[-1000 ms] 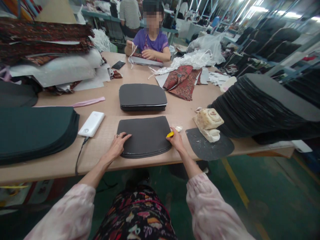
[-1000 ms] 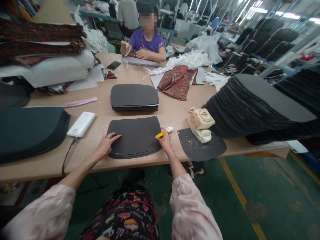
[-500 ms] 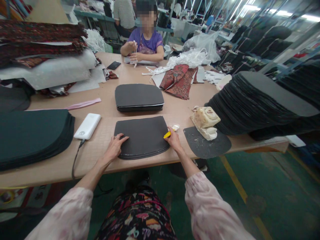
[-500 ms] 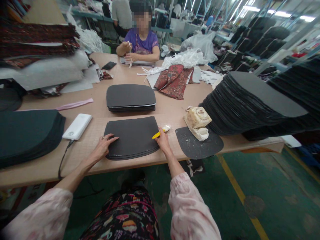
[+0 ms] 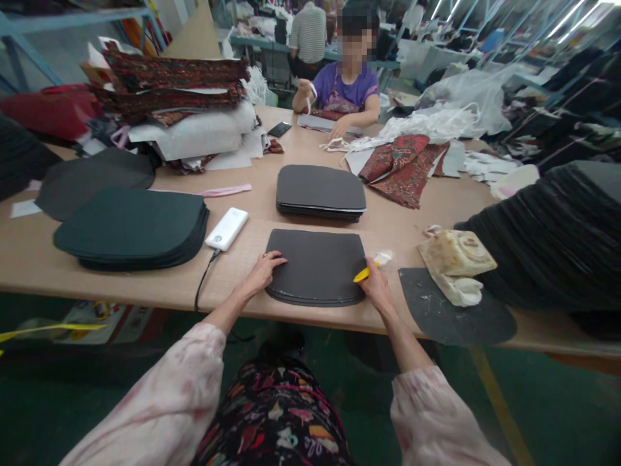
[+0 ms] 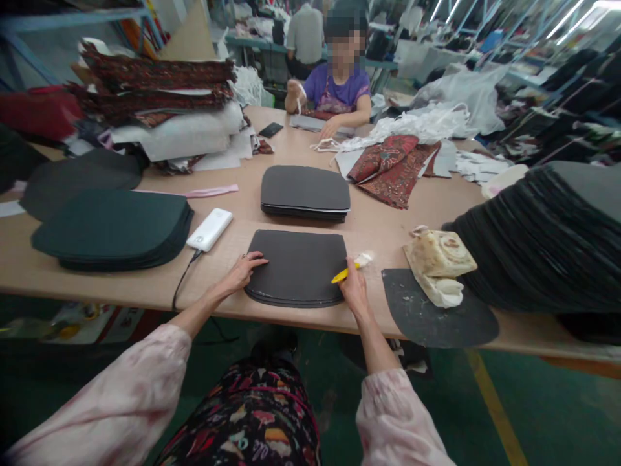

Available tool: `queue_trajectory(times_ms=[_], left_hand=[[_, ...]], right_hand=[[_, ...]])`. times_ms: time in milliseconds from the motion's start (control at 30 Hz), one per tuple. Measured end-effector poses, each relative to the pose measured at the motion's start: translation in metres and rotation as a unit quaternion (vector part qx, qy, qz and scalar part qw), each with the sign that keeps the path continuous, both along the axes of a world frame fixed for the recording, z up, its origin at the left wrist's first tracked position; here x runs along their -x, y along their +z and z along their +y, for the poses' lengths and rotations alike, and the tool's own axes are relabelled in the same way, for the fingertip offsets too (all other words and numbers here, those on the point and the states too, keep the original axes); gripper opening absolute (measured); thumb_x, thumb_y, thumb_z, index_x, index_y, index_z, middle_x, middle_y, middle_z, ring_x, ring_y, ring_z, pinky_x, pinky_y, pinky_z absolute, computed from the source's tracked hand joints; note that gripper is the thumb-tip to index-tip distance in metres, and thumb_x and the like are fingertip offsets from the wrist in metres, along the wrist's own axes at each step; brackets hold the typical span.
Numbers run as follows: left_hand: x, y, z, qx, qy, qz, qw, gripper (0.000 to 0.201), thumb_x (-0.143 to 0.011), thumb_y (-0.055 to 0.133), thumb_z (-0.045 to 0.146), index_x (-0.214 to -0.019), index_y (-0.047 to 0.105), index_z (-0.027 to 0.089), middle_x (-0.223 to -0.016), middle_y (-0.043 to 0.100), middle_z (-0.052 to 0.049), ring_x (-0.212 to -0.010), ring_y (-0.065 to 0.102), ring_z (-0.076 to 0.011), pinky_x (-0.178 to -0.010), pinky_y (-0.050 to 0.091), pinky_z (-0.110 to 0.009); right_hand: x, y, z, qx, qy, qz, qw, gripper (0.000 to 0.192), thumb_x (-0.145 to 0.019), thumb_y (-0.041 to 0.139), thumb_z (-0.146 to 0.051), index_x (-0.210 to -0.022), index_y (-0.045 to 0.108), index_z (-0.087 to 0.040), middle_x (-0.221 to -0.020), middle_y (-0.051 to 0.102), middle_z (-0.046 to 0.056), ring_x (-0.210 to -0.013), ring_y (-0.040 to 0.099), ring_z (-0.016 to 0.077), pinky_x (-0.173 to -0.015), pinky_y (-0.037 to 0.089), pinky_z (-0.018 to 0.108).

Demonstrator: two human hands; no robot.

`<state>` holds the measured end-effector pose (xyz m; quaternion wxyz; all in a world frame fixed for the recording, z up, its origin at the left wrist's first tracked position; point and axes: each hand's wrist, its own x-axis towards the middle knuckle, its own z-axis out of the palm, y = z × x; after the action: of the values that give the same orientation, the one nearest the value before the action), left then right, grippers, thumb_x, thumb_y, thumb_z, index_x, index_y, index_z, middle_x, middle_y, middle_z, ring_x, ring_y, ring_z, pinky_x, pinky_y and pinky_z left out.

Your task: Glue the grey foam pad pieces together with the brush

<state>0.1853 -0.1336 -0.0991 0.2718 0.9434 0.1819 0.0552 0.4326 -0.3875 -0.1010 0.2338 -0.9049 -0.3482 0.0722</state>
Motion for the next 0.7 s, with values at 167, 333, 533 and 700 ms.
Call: queue_trajectory(times_ms=[167, 333, 533, 700], left_hand=[[0.002, 0.0, -0.004, 0.011, 0.015, -0.001, 1.0, 0.065, -0.063, 0.037, -0.003, -0.122, 0.053, 0.018, -0.132, 0.043, -0.01, -0.125, 0.036, -0.0234, -0.104, 0.024, -0.047], [0.0, 0.004, -0.009, -0.003, 0.019, 0.002, 1.0, 0.052, -0.072, 0.041, 0.003, -0.12, 0.054, 0.016, -0.13, 0.045, -0.013, -0.122, 0.04, -0.0257, -0.102, 0.028, -0.047], [-0.006, 0.013, -0.009, -0.045, 0.014, 0.007, 0.999, 0.042, -0.075, 0.048, 0.012, -0.117, 0.053, 0.014, -0.126, 0.046, -0.016, -0.117, 0.044, -0.0294, -0.097, 0.033, -0.048], [-0.009, 0.011, -0.005, -0.068, 0.017, 0.024, 0.997, 0.042, -0.074, 0.049, 0.013, -0.115, 0.054, 0.015, -0.126, 0.047, -0.015, -0.118, 0.044, -0.0281, -0.098, 0.033, -0.046]], right_hand=[[0.007, 0.009, -0.001, 0.016, 0.005, -0.157, 0.988, 0.039, -0.075, 0.061, -0.03, -0.112, 0.056, -0.018, -0.087, 0.059, 0.012, -0.089, 0.05, 0.028, -0.079, 0.036, 0.04], [0.04, 0.01, 0.033, -0.096, 0.065, -0.1, 0.988, 0.024, -0.08, 0.056, -0.028, -0.102, 0.059, -0.018, -0.094, 0.06, 0.011, -0.089, 0.051, 0.0245, -0.083, 0.038, 0.038], [0.082, -0.004, 0.101, -0.166, 0.138, -0.04, 0.976, 0.026, -0.079, 0.06, -0.017, -0.104, 0.058, -0.018, -0.114, 0.058, 0.012, -0.106, 0.051, 0.025, -0.09, 0.04, 0.039], [0.078, -0.013, 0.105, -0.168, 0.166, -0.038, 0.971, 0.028, -0.08, 0.059, -0.019, -0.108, 0.057, -0.02, -0.119, 0.057, 0.012, -0.11, 0.051, 0.025, -0.093, 0.04, 0.043]])
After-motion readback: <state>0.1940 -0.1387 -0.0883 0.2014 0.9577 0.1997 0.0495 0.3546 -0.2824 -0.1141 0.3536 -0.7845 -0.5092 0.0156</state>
